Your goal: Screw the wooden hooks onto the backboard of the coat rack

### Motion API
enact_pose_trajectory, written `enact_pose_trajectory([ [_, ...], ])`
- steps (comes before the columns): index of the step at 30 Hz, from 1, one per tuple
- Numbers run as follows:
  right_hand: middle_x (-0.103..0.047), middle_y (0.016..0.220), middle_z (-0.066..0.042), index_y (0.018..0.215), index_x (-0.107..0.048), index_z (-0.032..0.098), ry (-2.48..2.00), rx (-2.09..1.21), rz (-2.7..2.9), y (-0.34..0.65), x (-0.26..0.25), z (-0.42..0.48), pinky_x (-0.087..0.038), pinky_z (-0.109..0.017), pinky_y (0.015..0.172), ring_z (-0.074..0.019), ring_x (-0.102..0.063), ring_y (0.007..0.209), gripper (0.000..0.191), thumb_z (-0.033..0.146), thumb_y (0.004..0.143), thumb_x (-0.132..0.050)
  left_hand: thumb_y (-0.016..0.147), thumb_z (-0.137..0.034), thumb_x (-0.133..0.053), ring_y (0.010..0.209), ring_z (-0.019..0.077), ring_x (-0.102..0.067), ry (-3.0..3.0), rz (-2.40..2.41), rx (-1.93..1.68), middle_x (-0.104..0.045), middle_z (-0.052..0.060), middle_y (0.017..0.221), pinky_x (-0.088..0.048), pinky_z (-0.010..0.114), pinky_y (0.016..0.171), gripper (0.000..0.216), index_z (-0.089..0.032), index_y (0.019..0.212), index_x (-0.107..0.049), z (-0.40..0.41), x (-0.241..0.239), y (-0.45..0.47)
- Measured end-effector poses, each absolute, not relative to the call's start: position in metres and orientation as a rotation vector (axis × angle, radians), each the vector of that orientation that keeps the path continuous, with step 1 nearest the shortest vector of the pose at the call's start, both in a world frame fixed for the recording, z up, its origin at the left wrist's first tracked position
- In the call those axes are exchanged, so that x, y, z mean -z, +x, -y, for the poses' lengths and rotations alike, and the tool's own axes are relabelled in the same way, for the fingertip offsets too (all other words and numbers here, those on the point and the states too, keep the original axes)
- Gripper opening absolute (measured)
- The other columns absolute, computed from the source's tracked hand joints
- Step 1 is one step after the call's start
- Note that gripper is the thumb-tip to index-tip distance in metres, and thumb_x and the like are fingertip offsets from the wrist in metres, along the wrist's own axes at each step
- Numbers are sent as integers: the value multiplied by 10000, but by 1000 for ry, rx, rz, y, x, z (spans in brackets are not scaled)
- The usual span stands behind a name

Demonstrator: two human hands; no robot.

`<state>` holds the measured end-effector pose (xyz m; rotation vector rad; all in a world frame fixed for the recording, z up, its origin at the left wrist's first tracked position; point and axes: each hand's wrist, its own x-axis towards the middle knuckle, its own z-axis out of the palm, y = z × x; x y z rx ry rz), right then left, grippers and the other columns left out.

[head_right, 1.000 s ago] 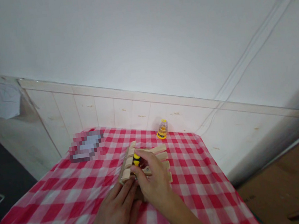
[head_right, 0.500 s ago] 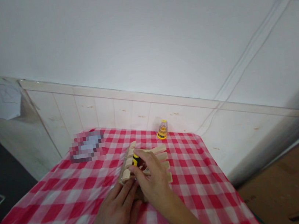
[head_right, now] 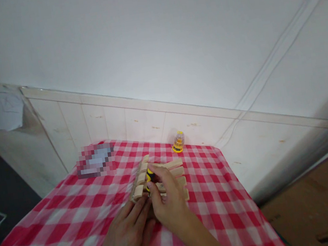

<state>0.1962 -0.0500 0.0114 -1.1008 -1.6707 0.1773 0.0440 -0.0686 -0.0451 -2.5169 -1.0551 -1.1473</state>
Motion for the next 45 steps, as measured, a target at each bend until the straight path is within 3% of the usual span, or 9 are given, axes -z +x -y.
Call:
enact_pose_trajectory([
  [5, -747, 1144, -55, 1301, -627, 302, -1116, -179, 1614, 199, -15, 46, -634, -360, 879, -209, -760, 992, 391, 165, 936, -645, 969, -155, -479, 1062, 326, -693, -2500, 1064, 1139, -744, 174, 1200, -664, 484, 845, 347, -41, 1225, -683, 69, 43, 44],
  [16, -746, 1081, -37, 1229, -670, 301, -1104, -136, 1612, 197, -21, 46, -609, -358, 878, -209, -729, 977, 364, 164, 894, -712, 964, -148, -462, 1084, 323, -667, -2508, 1102, 1154, -740, 178, 1205, -643, 506, 871, 361, -46, 1228, -685, 71, 45, 47],
  [23, -721, 1118, -59, 1262, -630, 293, -1069, -140, 1644, 199, -18, 48, -618, -369, 900, -212, -726, 1019, 371, 157, 918, -664, 985, -173, -464, 1093, 311, -673, -2514, 1094, 1157, -737, 161, 1229, -639, 495, 881, 345, -84, 1228, -693, 70, 46, 46],
  [30, -693, 1281, -96, 1335, -581, 286, -1022, -234, 1687, 200, -15, 52, -627, -400, 963, -233, -711, 1177, 410, 116, 963, -558, 1000, -169, -456, 1056, 309, -696, -2489, 1041, 1161, -748, 170, 1183, -646, 486, 870, 335, -66, 1220, -686, 69, 43, 45],
  [45, -745, 1118, -71, 1210, -660, 275, -1012, -216, 1615, 197, -20, 50, -644, -358, 868, -211, -750, 998, 337, 132, 906, -643, 986, -156, -455, 1073, 307, -688, -2463, 1061, 1179, -746, 162, 1181, -634, 481, 879, 330, -81, 1218, -676, 69, 41, 46],
])
